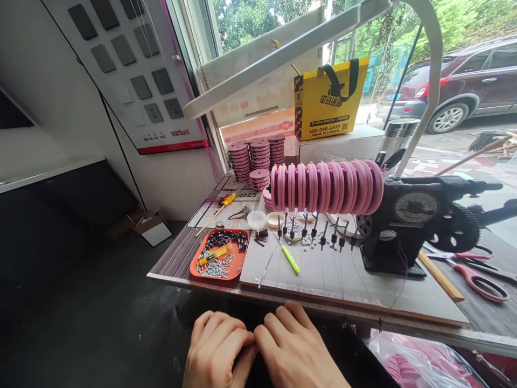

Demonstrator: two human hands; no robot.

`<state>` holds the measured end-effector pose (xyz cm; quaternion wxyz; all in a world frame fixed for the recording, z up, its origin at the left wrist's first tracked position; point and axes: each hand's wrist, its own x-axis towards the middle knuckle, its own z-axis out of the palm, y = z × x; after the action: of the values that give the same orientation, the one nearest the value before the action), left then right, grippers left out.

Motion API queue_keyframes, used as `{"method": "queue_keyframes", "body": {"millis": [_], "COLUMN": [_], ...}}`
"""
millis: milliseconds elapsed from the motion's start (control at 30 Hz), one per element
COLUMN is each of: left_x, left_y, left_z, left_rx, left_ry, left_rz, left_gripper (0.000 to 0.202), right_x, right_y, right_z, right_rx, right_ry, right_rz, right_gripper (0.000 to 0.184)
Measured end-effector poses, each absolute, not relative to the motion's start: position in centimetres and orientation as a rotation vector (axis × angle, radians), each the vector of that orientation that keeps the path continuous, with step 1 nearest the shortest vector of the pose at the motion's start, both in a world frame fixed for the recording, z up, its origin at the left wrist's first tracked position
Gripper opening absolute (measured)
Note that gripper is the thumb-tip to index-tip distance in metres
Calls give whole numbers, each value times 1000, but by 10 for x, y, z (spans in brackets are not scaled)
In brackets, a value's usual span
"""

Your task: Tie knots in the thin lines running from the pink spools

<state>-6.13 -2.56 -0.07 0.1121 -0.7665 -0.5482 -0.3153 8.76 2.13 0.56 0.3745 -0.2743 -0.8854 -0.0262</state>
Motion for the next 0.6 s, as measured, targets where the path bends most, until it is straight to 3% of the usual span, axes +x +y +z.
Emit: {"method": "queue_keyframes", "body": {"millis": [167, 267, 400, 567, 600], "left_x": [-61, -63, -71, -74, -73], "left_y": [-20, -17, -22, -31, -32], "left_z": [8, 12, 10, -1, -2], "left_rx": [-2323, -2436, -2461, -2322, -2285], "left_ry": [-1547, -1628, -1831, -1893, -1887], "left_rz": [-829, -967, -1135, -1493, -1535], "left_gripper": [18, 14, 36, 7, 10], "right_x": [88, 94, 102, 101, 101], "right_y": [21, 22, 23, 22, 22], "right_z": [-1, -4, -1, 0, -1], "right_rx": [-707, -749, -815, -861, -867], "right_ry": [-2256, -2208, -2147, -2113, -2129], "right_rz": [-18, 251, 676, 797, 808], "right_gripper": [40, 33, 19, 21, 21]}}
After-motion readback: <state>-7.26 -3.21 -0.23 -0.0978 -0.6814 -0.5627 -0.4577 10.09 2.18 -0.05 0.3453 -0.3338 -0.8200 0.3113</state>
